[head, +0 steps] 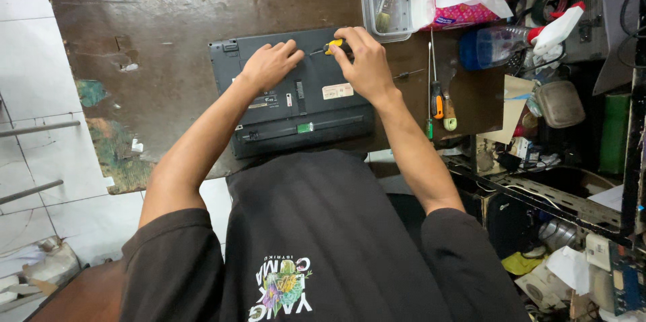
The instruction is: The person uses a screwdriver to remove screws from the back of a laptop. They then use their hands to detach the laptop's battery and set it aside on the table.
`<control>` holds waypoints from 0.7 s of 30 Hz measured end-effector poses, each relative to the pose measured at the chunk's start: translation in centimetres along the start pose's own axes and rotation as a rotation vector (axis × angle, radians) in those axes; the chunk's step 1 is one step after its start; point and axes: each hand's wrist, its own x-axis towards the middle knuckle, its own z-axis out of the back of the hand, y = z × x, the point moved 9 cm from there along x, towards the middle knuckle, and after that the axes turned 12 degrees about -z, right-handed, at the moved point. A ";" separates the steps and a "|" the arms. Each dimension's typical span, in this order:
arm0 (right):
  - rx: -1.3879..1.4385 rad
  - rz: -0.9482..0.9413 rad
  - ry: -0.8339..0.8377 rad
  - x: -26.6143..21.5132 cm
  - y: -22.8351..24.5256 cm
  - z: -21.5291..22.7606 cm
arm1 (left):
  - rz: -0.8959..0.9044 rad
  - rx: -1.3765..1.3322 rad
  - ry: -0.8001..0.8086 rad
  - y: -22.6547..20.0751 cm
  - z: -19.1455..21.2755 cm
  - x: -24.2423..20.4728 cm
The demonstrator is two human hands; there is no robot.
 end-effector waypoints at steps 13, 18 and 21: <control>0.146 -0.044 -0.116 -1.6 -2.1 1.4 | -0.099 0.272 -0.160 0.0 -4.0 1.5; 0.142 -0.092 -0.183 -3.0 -3.2 1.0 | -0.155 0.268 -0.219 0.1 -3.4 2.0; 0.153 -0.097 -0.201 -3.0 -3.2 1.5 | -0.158 0.298 -0.236 0.1 -3.4 2.4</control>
